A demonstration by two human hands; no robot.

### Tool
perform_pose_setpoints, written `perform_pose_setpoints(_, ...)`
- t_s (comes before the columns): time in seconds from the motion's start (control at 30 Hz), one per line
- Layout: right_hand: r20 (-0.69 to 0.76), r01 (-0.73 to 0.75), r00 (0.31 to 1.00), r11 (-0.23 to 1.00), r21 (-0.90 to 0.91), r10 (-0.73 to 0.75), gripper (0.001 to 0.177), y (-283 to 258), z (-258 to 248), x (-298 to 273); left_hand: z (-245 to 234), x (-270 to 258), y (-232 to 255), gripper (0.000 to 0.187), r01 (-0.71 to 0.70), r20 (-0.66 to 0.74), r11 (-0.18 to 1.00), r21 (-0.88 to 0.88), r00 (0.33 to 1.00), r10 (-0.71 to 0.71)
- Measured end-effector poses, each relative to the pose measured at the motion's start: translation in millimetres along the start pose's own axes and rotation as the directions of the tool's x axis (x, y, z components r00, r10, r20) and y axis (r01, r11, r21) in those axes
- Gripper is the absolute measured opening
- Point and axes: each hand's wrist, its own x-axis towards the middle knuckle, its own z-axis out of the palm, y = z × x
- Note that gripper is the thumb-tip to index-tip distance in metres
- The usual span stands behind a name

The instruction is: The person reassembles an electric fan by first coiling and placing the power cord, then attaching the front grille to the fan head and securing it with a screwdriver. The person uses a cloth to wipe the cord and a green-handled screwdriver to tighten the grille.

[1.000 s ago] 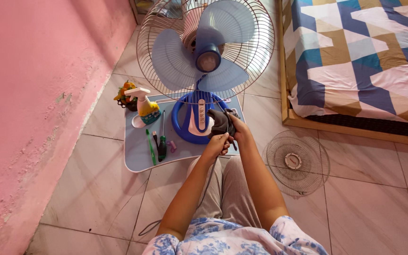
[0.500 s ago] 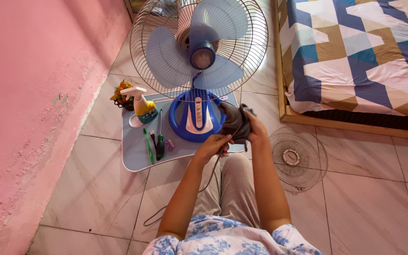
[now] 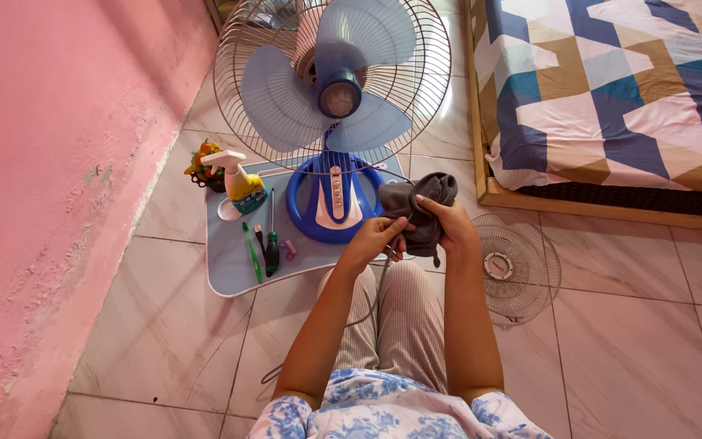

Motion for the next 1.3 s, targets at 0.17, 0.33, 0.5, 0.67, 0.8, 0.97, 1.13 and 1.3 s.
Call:
perform_pose_setpoints(0.17,-0.188,0.109,0.971,0.972,-0.21,-0.149,0.034,-4,9,-11,-2,1,-6,0.052,0.014,0.003,0.995,0.098,1.0,-0.014)
perform_pose_setpoints(0.33,-0.421,0.138,0.809,0.83,-0.541,-0.409,0.05,-19,7,-19,-5,0,-16,0.05,0.007,0.016,0.988,0.157,1.0,-0.009)
perform_pose_setpoints(0.5,-0.416,0.283,0.745,0.812,-0.511,-0.522,0.048,-43,4,-35,-3,10,-40,0.053,0.042,0.066,0.976,0.214,0.996,-0.057)
perform_pose_setpoints(0.67,-0.332,0.396,0.834,0.897,-0.198,-0.442,0.045,-49,7,-44,5,27,-84,0.05,0.065,0.116,0.902,0.427,0.985,-0.126)
perform_pose_setpoints(0.8,-0.231,0.382,0.898,0.924,-0.011,-0.374,0.042,-39,5,-42,7,35,-118,0.053,0.086,0.1,0.812,0.577,0.979,-0.175)
perform_pose_setpoints(0.97,-0.112,0.358,0.933,0.913,0.198,-0.342,0.044,-25,1,-34,2,38,-136,0.059,0.042,0.068,0.592,0.805,0.984,-0.163)
perform_pose_setpoints(1.13,0.042,0.25,0.954,0.869,0.427,-0.295,0.046,-15,0,-30,-9,30,-127,0.062,-0.003,0.095,0.455,0.89,0.979,-0.18)
perform_pose_setpoints(1.3,0.107,0.181,0.957,0.846,0.502,-0.268,0.041,-8,0,-29,-21,27,-121,0.059,0.067,0.115,0.493,0.867,0.937,-0.329)
